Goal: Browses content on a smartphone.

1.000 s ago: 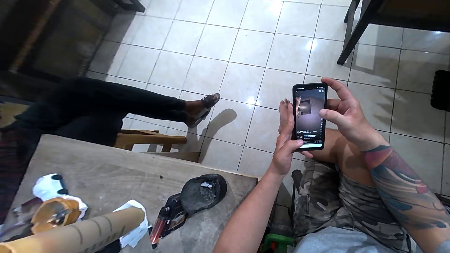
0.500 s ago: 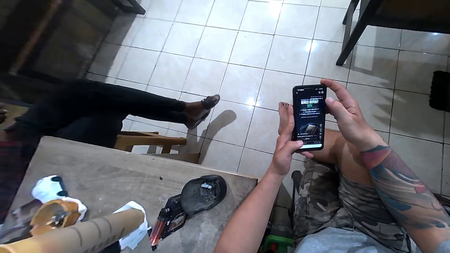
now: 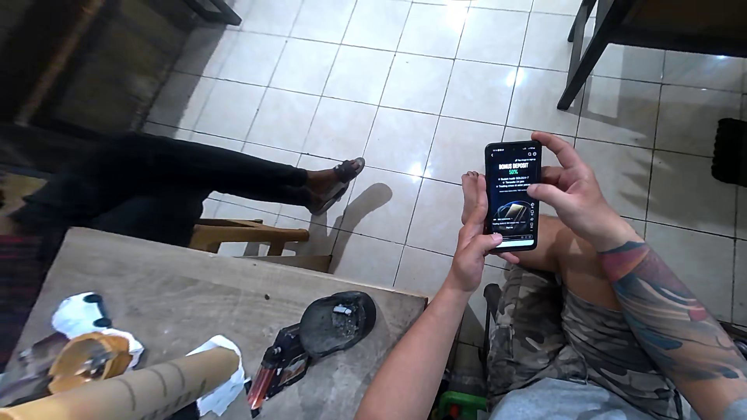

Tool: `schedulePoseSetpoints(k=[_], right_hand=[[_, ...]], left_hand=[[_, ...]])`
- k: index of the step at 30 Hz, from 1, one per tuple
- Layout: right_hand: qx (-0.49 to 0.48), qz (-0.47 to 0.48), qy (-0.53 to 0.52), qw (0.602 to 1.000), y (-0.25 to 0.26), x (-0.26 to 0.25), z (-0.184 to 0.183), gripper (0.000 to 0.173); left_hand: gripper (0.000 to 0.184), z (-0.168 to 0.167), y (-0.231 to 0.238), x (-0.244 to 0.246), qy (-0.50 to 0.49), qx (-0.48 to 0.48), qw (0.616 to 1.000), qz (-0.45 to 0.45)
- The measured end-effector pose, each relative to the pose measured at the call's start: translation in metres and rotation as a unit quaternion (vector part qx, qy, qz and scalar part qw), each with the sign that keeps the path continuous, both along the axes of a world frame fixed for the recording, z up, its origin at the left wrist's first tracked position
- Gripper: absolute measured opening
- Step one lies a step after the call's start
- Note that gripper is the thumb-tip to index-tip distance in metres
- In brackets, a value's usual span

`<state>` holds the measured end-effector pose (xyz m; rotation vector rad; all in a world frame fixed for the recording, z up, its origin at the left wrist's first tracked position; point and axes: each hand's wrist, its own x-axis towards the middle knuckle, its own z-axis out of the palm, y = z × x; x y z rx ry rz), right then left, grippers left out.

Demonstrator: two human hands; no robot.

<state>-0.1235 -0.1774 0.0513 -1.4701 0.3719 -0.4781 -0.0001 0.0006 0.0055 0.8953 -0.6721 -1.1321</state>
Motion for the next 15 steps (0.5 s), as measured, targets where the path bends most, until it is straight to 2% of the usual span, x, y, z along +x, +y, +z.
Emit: schedulePoseSetpoints(k=[2, 6, 15], right_hand=[[-0.006, -0.003, 0.009, 1.0, 0.0002, 0.0009, 0.0004, 0.071], [-0.013, -0.019, 0.013, 1.0, 0.0008, -0.0026, 0.0005, 0.048], [0.003, -0.01, 0.003, 1.0, 0.0004, -0.0085, -0.0048, 0.047]], left_hand=[[0.08, -0.0003, -0.0001, 0.0005, -0.001, -0.002, 1.0, -0.002], [0.078, -0.0026, 0.0004, 0.0004, -0.001, -0.003, 1.0, -0.009], [0.079, -0.0028, -0.0001, 0.0007, 0.002, -0.001, 1.0, -0.006]])
